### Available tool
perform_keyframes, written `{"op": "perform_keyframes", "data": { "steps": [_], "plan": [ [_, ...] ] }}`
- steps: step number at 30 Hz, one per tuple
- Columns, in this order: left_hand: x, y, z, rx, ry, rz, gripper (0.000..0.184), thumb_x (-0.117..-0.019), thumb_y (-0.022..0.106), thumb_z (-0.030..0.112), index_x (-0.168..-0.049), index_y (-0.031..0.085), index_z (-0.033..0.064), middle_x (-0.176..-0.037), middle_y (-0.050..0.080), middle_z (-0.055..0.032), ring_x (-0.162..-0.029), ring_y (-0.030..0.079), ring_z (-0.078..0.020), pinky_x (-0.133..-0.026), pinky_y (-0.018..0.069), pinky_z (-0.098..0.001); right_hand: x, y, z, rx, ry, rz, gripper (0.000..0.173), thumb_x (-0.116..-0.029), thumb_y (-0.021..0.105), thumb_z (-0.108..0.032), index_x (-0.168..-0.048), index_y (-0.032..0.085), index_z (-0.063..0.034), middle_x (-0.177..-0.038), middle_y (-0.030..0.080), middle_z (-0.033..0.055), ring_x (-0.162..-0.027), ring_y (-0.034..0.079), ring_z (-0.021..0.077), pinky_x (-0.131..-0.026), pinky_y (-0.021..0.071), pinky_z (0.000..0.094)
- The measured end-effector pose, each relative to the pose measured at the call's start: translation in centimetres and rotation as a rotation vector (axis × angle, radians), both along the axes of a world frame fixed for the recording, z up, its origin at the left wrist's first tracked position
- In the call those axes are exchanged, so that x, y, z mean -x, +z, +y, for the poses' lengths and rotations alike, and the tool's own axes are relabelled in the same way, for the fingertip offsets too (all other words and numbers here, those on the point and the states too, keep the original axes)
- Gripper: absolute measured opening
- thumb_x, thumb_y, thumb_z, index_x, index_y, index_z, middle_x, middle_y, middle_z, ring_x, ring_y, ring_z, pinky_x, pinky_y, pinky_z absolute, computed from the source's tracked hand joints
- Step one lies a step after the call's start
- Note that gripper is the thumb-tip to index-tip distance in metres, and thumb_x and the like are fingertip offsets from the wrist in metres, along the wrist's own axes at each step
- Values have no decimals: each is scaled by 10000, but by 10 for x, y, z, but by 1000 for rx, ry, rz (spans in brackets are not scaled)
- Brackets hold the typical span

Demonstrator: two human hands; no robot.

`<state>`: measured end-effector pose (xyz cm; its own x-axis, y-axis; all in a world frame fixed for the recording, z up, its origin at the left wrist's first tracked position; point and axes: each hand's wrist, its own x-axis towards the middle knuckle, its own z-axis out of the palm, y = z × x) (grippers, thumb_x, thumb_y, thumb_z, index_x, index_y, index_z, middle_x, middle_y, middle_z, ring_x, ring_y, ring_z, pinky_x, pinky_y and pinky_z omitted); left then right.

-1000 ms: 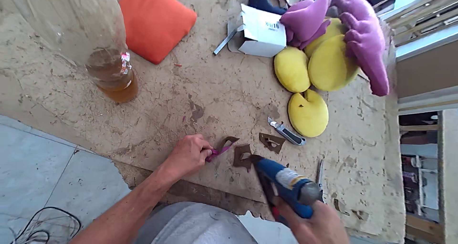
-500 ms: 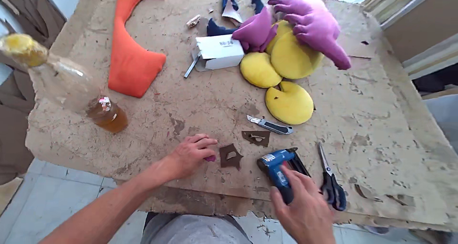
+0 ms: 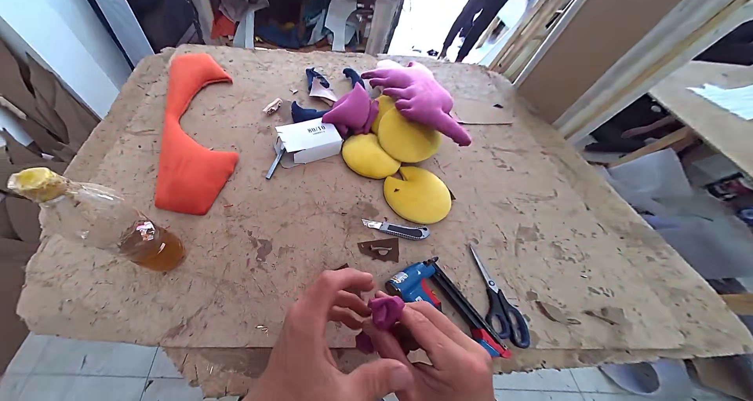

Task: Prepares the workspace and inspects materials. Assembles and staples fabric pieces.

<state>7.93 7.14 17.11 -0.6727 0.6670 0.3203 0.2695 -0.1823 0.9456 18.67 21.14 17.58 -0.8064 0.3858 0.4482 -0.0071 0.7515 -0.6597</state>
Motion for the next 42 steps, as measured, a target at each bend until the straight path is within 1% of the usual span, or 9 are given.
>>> {"op": "perform_keyframes", "data": {
  "steps": [4, 9, 15, 19, 23, 28, 35, 39, 42],
  "plan": [
    [-3, 6, 1, -111, 62, -152, 214, -940, 751, 167, -1085, 747, 10, -1019, 732, -77, -856, 731, -143, -759, 655, -300, -2, 11, -2, 195, 159, -6, 227, -902, 781, -168, -1045, 754, 6, -890, 693, 55, -734, 674, 30, -629, 601, 173],
    [8, 15, -9, -171, -94, -392, 168, -979, 678, 84, -1084, 761, -18, -954, 727, -113, -813, 718, -145, -742, 637, -289, -3, 13, 7, 495, 370, 2, 210, -947, 743, -136, -1099, 716, 6, -958, 722, 63, -777, 717, 97, -665, 648, 261],
    [4, 23, -13, -90, 32, -169, 159, -969, 687, 105, -1086, 744, 13, -961, 734, -66, -852, 711, -134, -787, 621, -285, -1, 11, 9, 665, 509, 9, 252, -985, 692, -137, -1203, 689, -12, -1038, 731, 54, -842, 708, 87, -738, 633, 263],
    [2, 23, -14, -6, 125, 2, 179, -938, 663, 138, -1089, 746, 90, -990, 717, -9, -846, 688, -108, -697, 600, -264, 1, 10, 5, 431, 373, 21, 213, -955, 717, -97, -1148, 717, -8, -995, 727, 60, -819, 692, 73, -693, 615, 229],
    [3, 18, -15, 30, 52, -151, 341, -944, 722, 346, -1163, 728, 85, -1083, 709, -37, -942, 709, -152, -779, 638, -324, 4, 15, 1, 127, 201, 25, 190, -951, 734, -220, -1081, 766, -85, -1009, 741, 24, -898, 665, 45, -724, 555, 194],
    [4, 10, -16, -260, -159, -848, 251, -880, 752, 75, -1117, 748, -5, -1034, 742, -144, -941, 726, -189, -886, 608, -380, 4, 16, -5, -34, 163, 68, 193, -962, 721, -214, -1087, 773, -77, -1041, 749, 53, -1020, 696, 99, -876, 596, 245],
    [0, 12, -11, -261, -96, -1014, 155, -857, 677, 7, -989, 756, -10, -936, 737, -142, -851, 720, -166, -803, 608, -333, 4, 11, -15, -256, 105, 97, 213, -987, 651, -196, -1061, 762, -30, -979, 738, 91, -971, 671, 134, -856, 541, 213],
    [2, 8, -2, -193, -42, -994, 226, -947, 694, 119, -1115, 723, -30, -1022, 723, -182, -925, 719, -210, -856, 609, -363, 13, 10, -11, 92, 89, 3, 245, -929, 731, -199, -1062, 758, 5, -936, 748, 44, -816, 722, 71, -692, 631, 227],
    [-3, -5, -2, -126, -84, -665, 586, -965, 689, 427, -1354, 597, -2, -1187, 687, -141, -1070, 682, -216, -936, 584, -386, 21, 21, -9, 596, 93, 31, 263, -860, 808, -99, -1056, 674, 14, -891, 763, 49, -733, 743, 128, -624, 654, 275]
  ]
}}
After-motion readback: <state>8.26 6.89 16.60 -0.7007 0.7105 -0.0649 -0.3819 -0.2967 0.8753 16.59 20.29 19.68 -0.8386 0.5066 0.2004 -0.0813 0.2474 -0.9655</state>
